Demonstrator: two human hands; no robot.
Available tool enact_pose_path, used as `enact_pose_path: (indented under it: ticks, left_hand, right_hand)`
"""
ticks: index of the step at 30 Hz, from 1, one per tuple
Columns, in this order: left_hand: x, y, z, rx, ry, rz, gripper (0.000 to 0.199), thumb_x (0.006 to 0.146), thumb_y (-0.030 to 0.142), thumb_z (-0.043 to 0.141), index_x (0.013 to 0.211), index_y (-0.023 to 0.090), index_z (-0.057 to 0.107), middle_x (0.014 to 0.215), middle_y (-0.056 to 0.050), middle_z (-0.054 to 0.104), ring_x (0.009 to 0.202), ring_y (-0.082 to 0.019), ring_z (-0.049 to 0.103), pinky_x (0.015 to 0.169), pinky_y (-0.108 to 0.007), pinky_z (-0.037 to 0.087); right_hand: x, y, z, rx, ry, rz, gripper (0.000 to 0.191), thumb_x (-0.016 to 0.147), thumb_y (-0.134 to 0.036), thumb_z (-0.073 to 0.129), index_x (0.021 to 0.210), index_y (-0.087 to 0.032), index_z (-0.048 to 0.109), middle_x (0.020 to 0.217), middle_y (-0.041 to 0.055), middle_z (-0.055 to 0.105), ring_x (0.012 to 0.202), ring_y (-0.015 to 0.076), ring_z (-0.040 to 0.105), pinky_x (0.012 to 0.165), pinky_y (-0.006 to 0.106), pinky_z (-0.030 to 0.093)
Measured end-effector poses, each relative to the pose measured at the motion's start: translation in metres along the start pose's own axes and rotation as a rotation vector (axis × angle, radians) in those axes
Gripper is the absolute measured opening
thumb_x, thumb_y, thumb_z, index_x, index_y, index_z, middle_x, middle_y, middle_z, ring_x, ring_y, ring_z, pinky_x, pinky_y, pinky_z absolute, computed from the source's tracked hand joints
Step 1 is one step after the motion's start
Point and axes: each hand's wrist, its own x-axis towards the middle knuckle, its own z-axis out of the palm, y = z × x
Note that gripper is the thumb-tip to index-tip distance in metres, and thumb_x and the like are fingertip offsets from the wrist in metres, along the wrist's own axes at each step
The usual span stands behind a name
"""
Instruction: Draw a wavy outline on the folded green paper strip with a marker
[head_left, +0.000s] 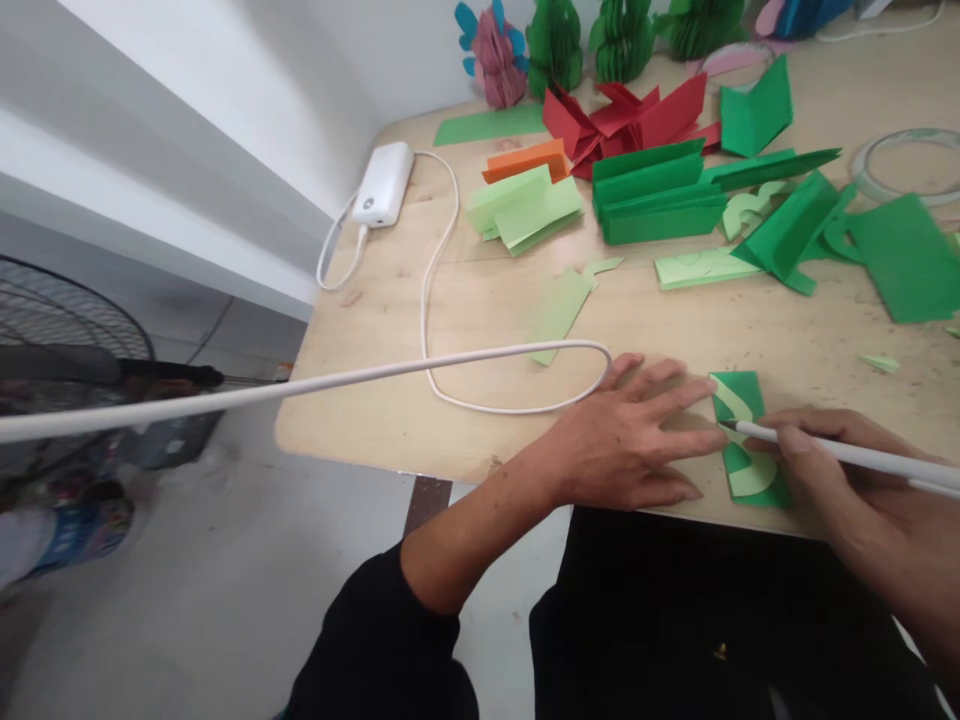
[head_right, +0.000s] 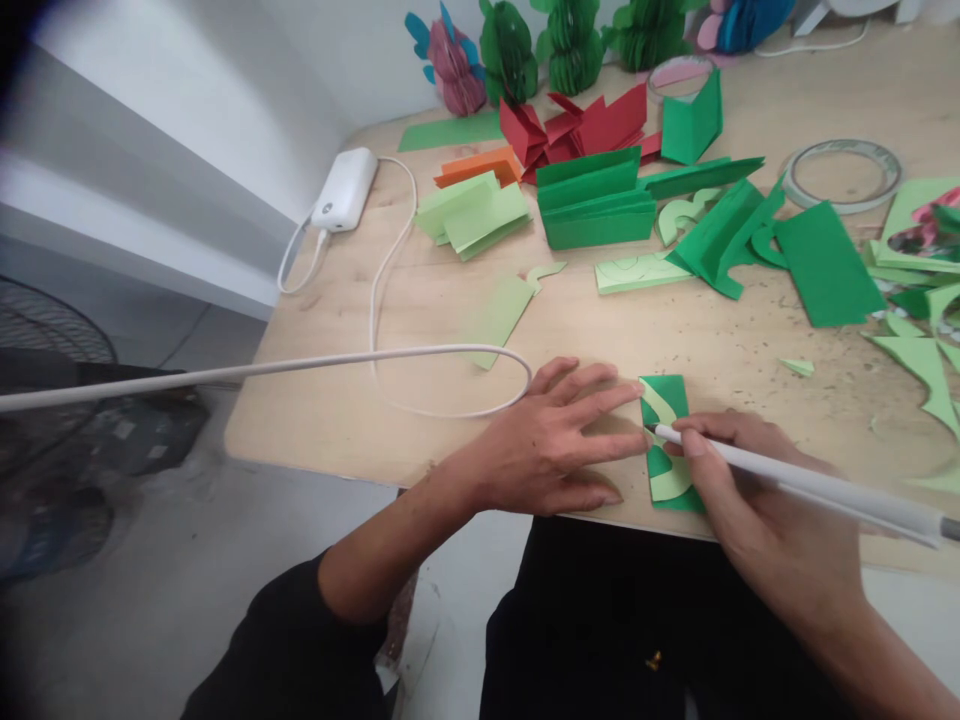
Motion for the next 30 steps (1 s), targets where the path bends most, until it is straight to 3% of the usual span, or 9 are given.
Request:
enact_pose_path:
  ticks: [30]
  left_hand:
    - [-0.0002, 0.0000, 0.0011, 0.009, -0.003, -0.003, 0.044, 0.096, 0.051, 0.053, 0.133, 0.030, 0.062, 0.154, -0.009, 0.046, 0.143, -0.033, 0.037, 0.116, -0.055, 0.026]
  right_hand:
    - [0.0007, -0.0032, -0.0002, 0.002, 0.002, 0.023, 0.032, 0.081, -0.057, 0.055, 0.078, -0.030, 0.071, 0.074, -0.0011, 0.074, 0.068, 0.0194, 0.068, 0.064, 0.033, 0.052]
